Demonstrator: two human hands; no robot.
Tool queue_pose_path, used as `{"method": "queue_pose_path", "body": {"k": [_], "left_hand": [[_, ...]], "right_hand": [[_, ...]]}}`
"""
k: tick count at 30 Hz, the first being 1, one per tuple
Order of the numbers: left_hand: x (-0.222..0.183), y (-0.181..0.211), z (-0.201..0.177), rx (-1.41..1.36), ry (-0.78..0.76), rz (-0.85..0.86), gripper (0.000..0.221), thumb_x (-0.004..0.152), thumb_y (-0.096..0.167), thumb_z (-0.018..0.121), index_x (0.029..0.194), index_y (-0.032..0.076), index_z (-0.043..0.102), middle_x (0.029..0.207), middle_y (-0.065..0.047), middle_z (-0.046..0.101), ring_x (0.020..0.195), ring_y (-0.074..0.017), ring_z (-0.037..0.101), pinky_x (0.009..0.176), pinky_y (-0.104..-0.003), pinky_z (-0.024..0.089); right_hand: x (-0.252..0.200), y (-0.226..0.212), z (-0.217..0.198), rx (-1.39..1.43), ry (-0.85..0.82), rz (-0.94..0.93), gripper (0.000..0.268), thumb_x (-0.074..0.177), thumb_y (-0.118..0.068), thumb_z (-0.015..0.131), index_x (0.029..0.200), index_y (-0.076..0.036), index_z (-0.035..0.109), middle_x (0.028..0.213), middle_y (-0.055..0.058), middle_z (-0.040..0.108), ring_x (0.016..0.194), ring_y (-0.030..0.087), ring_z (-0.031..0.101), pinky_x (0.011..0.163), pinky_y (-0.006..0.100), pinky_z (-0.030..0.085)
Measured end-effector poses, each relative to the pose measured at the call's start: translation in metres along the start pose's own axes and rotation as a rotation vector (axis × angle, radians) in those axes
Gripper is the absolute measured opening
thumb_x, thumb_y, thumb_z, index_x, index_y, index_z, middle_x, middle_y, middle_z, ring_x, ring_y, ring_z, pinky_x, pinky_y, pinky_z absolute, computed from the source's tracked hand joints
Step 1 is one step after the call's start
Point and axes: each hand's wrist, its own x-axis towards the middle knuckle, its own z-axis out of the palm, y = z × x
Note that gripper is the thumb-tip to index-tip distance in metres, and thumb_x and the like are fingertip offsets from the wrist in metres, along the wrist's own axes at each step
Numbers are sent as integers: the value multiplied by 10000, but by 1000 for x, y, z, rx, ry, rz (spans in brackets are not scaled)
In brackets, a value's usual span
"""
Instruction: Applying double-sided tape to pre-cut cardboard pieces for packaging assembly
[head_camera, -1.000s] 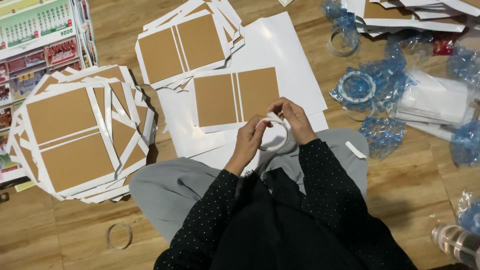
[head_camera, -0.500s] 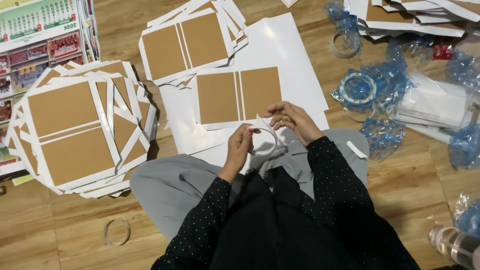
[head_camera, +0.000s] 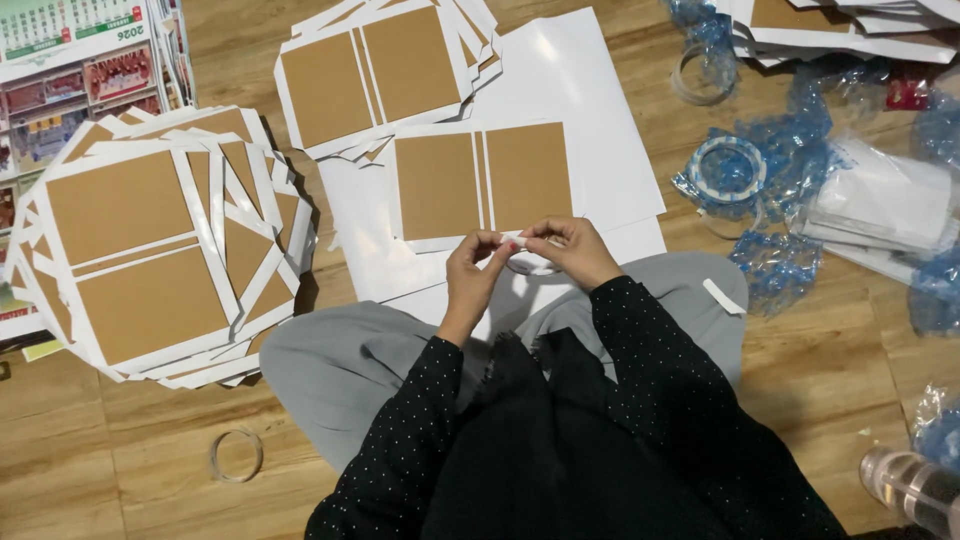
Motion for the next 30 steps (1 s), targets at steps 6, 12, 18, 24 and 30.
{"method": "queue_pose_path", "body": {"k": [6,12,18,24,30], "left_hand": [[4,-26,4,-125,20,-331,162,704,183,733,669,120,588,631,-8,540,670,-130,508,655,-259,415],[12,-33,-9,601,-55,-360,394,847,481,477,977,157,661,873,-43,679,833,-231,659,706,-388,490],[65,-34,-79,597,228,-391,610,822,302,578,1318,12,374,1227,-241,484,1121,-403,493,911,-506,403],[71,-78,-87,334,256,-500,532,809,351,537,1270,95,469,1196,-176,532,1141,-338,492,932,-451,413],[62,-67,-66,397,140,-380,393,800,174,594,1176,73,537,1025,-131,580,970,-281,592,815,-391,487]], "right_hand": [[19,37,-1,-268,-8,-53,150,729,-129,703,872,-88,681,690,55,666,701,135,571,730,279,438],[20,74,-4,-530,29,201,544,819,-333,595,1227,6,477,586,77,593,608,224,587,620,328,449],[36,85,-34,-625,242,402,589,857,-380,493,1317,-27,390,879,135,653,928,270,617,802,412,470],[64,108,-48,-692,252,419,629,857,-344,513,1369,-38,312,922,146,641,983,317,588,850,469,446],[63,88,-69,-540,423,322,311,832,-318,578,1113,-191,616,713,34,604,767,233,616,690,369,472]]}}
